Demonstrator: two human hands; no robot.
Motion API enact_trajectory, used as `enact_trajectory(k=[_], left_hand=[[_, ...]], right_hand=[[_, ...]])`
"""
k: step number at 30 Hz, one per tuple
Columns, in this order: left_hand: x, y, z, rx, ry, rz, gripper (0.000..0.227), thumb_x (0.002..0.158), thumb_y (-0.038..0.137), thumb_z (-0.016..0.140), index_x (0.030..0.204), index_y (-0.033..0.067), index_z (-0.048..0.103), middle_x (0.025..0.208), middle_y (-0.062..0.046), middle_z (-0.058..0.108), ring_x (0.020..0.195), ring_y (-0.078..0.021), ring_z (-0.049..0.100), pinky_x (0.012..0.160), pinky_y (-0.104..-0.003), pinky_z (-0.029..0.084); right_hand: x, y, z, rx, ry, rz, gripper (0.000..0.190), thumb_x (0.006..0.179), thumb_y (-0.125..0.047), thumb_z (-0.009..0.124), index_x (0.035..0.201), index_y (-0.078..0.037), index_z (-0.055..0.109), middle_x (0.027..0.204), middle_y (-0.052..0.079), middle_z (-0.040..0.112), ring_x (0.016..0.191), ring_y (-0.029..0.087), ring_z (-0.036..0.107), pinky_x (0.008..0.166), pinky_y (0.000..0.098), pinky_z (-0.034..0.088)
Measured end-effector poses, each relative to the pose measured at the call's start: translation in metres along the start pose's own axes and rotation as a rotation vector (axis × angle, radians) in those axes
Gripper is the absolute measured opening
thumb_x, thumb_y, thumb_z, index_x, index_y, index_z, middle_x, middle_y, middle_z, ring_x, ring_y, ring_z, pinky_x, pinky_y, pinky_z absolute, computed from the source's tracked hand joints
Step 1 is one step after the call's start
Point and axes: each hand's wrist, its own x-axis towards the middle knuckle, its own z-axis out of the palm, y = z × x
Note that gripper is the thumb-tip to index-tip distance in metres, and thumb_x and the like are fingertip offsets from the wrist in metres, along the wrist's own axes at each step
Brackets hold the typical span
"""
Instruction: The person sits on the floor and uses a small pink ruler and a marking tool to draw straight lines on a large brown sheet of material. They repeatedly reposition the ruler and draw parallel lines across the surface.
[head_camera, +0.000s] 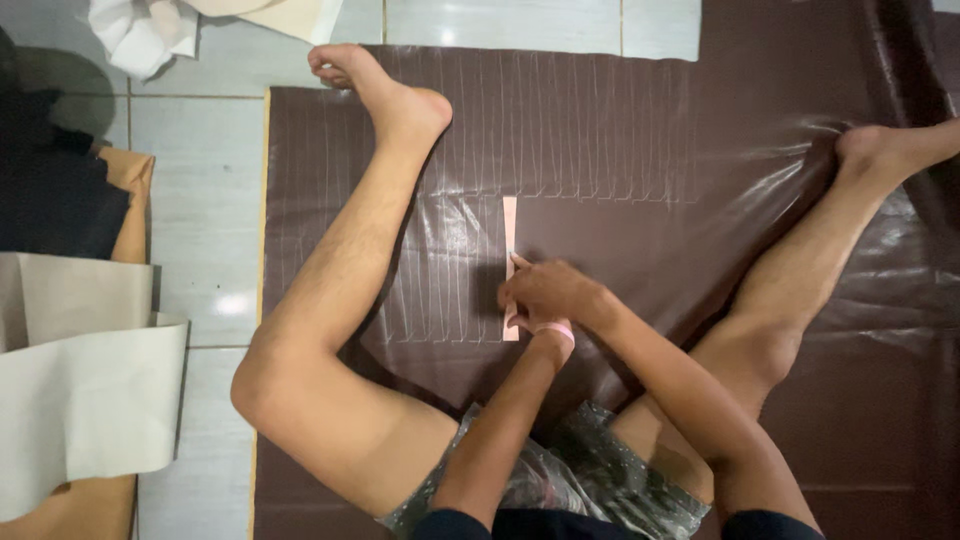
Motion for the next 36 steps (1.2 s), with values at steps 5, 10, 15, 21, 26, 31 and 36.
enact_trajectory(k=[5, 10, 15, 21, 26, 31, 36], left_hand=[[0.012, -0.015, -0.027, 0.279, 0.206, 0.098, 0.057, 0.091, 0.009, 0.072, 0.141, -0.0039, 0.048, 0.164, -0.038, 0.021, 0.128, -0.0385, 0.052, 0.111, -0.043, 0.043], [0.014, -0.048, -0.07, 0.239, 0.392, 0.279, 0.055, 0.09, 0.007, 0.072, 0.139, -0.0054, 0.049, 0.163, -0.041, 0.02, 0.124, -0.0394, 0.055, 0.108, -0.042, 0.047], [-0.016, -0.085, -0.151, 0.429, 0.26, 0.353, 0.077, 0.078, 0.016, 0.084, 0.143, 0.0093, 0.044, 0.164, -0.013, 0.02, 0.12, -0.0406, 0.05, 0.102, -0.057, 0.042], [-0.038, -0.096, -0.217, 0.12, 0.043, 0.385, 0.129, 0.031, 0.033, 0.103, 0.143, 0.0109, 0.044, 0.166, 0.006, 0.025, 0.13, -0.0333, 0.045, 0.101, -0.054, 0.04], [-0.038, -0.1, -0.22, -0.009, 0.008, 0.377, 0.114, 0.034, 0.032, 0.103, 0.132, 0.0123, 0.048, 0.165, 0.007, 0.029, 0.134, -0.0332, 0.043, 0.105, -0.054, 0.037], [-0.034, -0.101, -0.214, -0.015, 0.0, 0.378, 0.119, 0.033, 0.033, 0.104, 0.134, 0.0137, 0.045, 0.161, 0.004, 0.036, 0.136, -0.034, 0.04, 0.107, -0.054, 0.034], [-0.032, -0.109, -0.21, -0.1, -0.019, 0.357, 0.147, 0.036, 0.036, 0.104, 0.16, 0.0201, 0.024, 0.137, 0.003, 0.058, 0.136, -0.0311, 0.041, 0.108, -0.054, 0.031]], right_hand=[[0.015, 0.055, -0.035, 0.178, 0.292, 0.3, 0.025, 0.099, -0.037, 0.058, 0.119, -0.026, 0.069, 0.095, 0.008, 0.077, 0.082, 0.031, 0.074, 0.069, 0.047, 0.058], [0.026, 0.073, -0.037, 0.337, 0.701, 0.239, 0.021, 0.105, -0.026, 0.051, 0.113, -0.023, 0.07, 0.1, 0.01, 0.077, 0.086, 0.037, 0.072, 0.07, 0.05, 0.057], [0.016, 0.074, -0.006, 0.317, 0.826, 0.369, 0.018, 0.103, -0.022, 0.057, 0.117, -0.019, 0.068, 0.1, 0.011, 0.077, 0.086, 0.036, 0.072, 0.068, 0.0476, 0.057], [-0.038, -0.013, 0.059, -0.058, 0.594, 0.165, 0.062, 0.085, -0.007, 0.066, 0.144, 0.006, 0.049, 0.078, 0.011, 0.065, 0.062, 0.024, 0.066, 0.05, 0.0372, 0.055], [-0.1, -0.064, 0.093, 0.471, 0.609, 0.121, 0.037, 0.083, 0.001, 0.064, 0.116, -0.012, 0.072, 0.1, 0.007, 0.079, 0.085, 0.022, 0.076, 0.074, 0.0353, 0.063], [-0.089, -0.049, 0.093, 0.449, 0.675, 0.01, 0.028, 0.079, 0.001, 0.064, 0.105, -0.006, 0.07, 0.113, 0.008, 0.077, 0.102, 0.026, 0.074, 0.091, 0.0391, 0.059], [-0.093, -0.054, 0.079, 0.446, 0.657, 0.151, 0.03, 0.082, 0.006, 0.06, 0.107, -0.009, 0.07, 0.111, 0.009, 0.076, 0.101, 0.028, 0.075, 0.089, 0.0409, 0.06]])
